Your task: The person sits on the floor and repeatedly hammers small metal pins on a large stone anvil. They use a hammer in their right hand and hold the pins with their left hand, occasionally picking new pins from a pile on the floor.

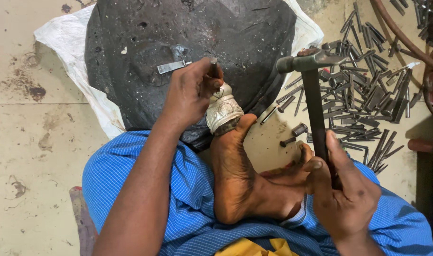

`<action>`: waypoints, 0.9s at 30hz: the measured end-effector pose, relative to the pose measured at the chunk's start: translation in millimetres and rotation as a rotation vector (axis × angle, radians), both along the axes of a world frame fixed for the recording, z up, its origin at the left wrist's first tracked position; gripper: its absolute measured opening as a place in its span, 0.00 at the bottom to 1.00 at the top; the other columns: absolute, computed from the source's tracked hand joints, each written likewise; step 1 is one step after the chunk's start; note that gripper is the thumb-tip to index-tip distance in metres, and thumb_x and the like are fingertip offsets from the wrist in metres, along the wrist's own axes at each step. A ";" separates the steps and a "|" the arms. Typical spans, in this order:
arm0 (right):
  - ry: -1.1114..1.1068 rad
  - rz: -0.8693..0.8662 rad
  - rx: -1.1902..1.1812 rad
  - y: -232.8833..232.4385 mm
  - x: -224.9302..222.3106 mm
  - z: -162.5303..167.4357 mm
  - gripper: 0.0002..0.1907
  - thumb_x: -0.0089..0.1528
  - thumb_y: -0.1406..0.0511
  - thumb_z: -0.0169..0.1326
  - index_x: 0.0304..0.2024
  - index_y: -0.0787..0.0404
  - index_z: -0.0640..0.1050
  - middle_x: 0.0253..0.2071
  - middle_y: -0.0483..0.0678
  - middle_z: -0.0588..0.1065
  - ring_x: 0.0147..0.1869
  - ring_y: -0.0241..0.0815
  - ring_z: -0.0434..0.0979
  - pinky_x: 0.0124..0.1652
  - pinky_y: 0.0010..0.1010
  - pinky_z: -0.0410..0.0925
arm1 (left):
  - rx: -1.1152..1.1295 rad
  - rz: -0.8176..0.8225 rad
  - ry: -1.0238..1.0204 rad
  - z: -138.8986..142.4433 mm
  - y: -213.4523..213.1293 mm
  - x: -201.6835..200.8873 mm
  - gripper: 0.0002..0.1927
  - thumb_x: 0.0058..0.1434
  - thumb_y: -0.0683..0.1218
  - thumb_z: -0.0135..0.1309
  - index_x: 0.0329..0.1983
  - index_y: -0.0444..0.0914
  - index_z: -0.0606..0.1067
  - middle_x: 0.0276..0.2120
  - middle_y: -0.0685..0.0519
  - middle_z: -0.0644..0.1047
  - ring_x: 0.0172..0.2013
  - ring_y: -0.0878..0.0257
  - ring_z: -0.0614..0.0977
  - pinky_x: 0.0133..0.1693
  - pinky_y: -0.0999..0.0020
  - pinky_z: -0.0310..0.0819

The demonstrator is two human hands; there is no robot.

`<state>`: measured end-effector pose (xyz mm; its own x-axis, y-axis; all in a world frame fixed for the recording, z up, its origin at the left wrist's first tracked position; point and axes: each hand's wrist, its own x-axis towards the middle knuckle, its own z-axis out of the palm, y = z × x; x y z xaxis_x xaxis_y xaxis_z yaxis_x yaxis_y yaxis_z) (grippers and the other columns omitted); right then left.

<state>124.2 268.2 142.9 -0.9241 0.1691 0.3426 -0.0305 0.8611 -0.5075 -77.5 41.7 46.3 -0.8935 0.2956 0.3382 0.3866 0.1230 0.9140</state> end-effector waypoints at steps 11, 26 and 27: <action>0.033 0.100 0.063 -13.8 -34.4 23.0 0.24 0.70 0.72 0.56 0.69 0.64 0.71 0.36 0.53 0.80 0.29 0.33 0.76 0.28 0.23 0.69 | -0.223 -0.072 0.014 18.5 -2.0 -4.2 0.07 0.59 0.33 0.57 0.36 0.34 0.71 0.29 0.46 0.75 0.29 0.53 0.79 0.34 0.60 0.73; 0.002 0.119 0.080 -12.1 -15.0 -5.9 0.20 0.67 0.76 0.56 0.62 0.71 0.75 0.40 0.57 0.79 0.35 0.40 0.80 0.37 0.29 0.74 | -0.307 -0.130 0.232 13.4 -1.1 -4.7 0.07 0.57 0.38 0.57 0.34 0.35 0.70 0.30 0.47 0.77 0.38 0.46 0.79 0.38 0.54 0.73; 0.076 0.122 -0.002 -12.8 -13.1 -7.3 0.18 0.71 0.76 0.54 0.63 0.71 0.73 0.46 0.56 0.80 0.39 0.39 0.82 0.40 0.26 0.75 | -0.314 -0.128 0.227 14.1 -1.3 -3.8 0.07 0.57 0.39 0.57 0.35 0.35 0.70 0.31 0.47 0.77 0.38 0.46 0.79 0.38 0.53 0.73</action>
<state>111.1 255.4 135.6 -0.9094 0.0576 0.4120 -0.1735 0.8476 -0.5015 -81.3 40.4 60.4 -0.7559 0.5201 0.3977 0.6043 0.3206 0.7294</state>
